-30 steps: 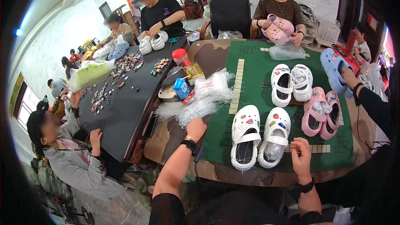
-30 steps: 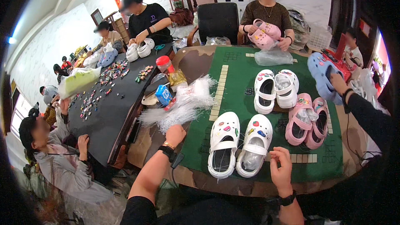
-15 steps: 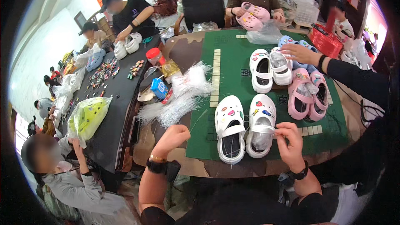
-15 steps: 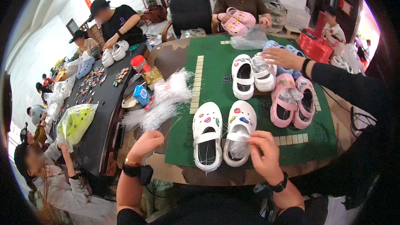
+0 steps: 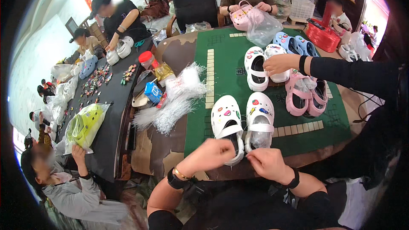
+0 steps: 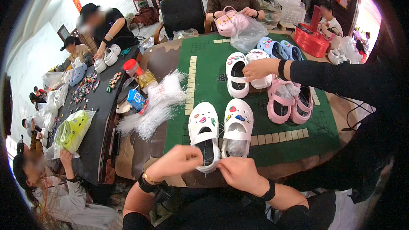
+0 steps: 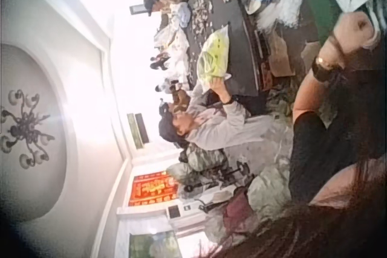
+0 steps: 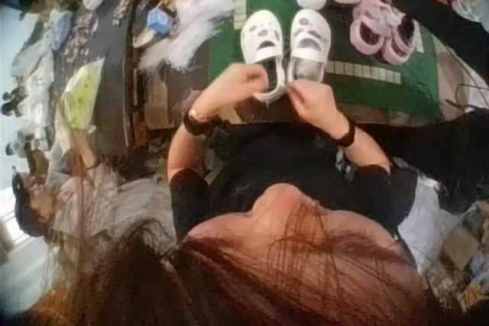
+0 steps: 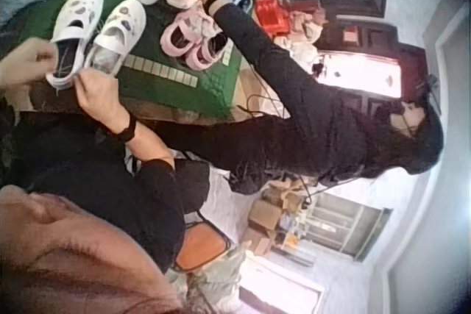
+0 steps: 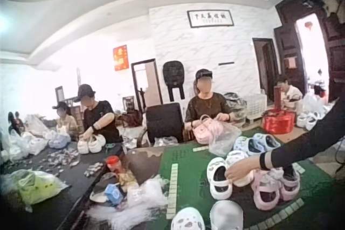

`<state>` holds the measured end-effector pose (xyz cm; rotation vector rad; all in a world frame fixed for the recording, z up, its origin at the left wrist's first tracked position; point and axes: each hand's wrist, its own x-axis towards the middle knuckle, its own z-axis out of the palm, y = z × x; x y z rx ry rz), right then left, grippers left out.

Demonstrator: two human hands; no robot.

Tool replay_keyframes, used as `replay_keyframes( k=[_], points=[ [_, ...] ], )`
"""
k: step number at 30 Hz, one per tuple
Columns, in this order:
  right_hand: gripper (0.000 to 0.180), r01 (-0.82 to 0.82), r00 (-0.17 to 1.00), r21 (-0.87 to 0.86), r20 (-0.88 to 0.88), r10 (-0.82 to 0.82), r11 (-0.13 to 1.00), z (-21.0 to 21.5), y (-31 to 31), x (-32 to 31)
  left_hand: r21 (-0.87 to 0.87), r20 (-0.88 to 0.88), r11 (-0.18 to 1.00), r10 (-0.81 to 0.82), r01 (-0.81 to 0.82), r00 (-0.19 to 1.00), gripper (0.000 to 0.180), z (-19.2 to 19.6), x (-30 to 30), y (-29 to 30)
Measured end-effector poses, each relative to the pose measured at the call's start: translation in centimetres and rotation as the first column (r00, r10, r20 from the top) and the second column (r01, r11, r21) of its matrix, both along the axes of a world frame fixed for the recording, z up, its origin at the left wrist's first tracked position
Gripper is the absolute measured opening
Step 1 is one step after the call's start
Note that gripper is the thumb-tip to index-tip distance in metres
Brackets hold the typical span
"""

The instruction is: Attaching decorative charms to foam clogs.

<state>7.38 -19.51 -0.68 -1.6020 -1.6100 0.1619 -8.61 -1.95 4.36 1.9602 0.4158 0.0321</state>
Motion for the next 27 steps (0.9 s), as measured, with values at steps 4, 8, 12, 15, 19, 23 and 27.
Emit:
replay_keyframes(
  k=[4,8,12,15,19,23,27],
  points=[
    [0.008,0.211,0.977,-0.053,0.009,-0.211,0.976,-1.3,0.4,-0.2,0.162,0.174,0.878,0.424,-0.451,0.889,0.015,-2.7,1.1,2.1],
    [0.021,0.299,0.954,-0.075,0.059,-0.295,0.951,-2.2,1.9,-0.7,0.234,0.227,0.869,0.387,-0.435,0.894,0.015,-4.9,1.7,3.5],
    [0.02,0.362,0.931,-0.107,0.08,-0.355,0.926,-2.7,3.7,-1.3,0.276,0.168,0.916,0.252,-0.29,0.953,0.021,-5.7,2.0,4.2],
    [0.018,0.359,0.933,-0.089,0.07,-0.354,0.929,-2.8,4.7,-1.5,0.129,0.07,0.967,0.213,-0.221,0.975,0.025,-5.7,2.6,4.9],
    [0.015,0.379,0.925,-0.057,0.039,-0.377,0.924,-2.8,5.5,-1.7,-0.076,-0.027,0.979,0.187,-0.188,0.982,0.029,-5.8,3.4,5.3],
    [0.008,0.36,0.933,-0.095,0.033,-0.358,0.928,-2.7,5.3,-1.8,-0.244,-0.028,0.926,0.289,-0.287,0.957,0.023,-5.7,4.2,4.7],
    [0.01,0.369,0.929,-0.121,0.081,-0.361,0.922,-1.8,3.0,-1.8,0.104,0.227,0.948,0.273,-0.302,0.935,0.017,-5.2,4.9,3.8]
  ],
)
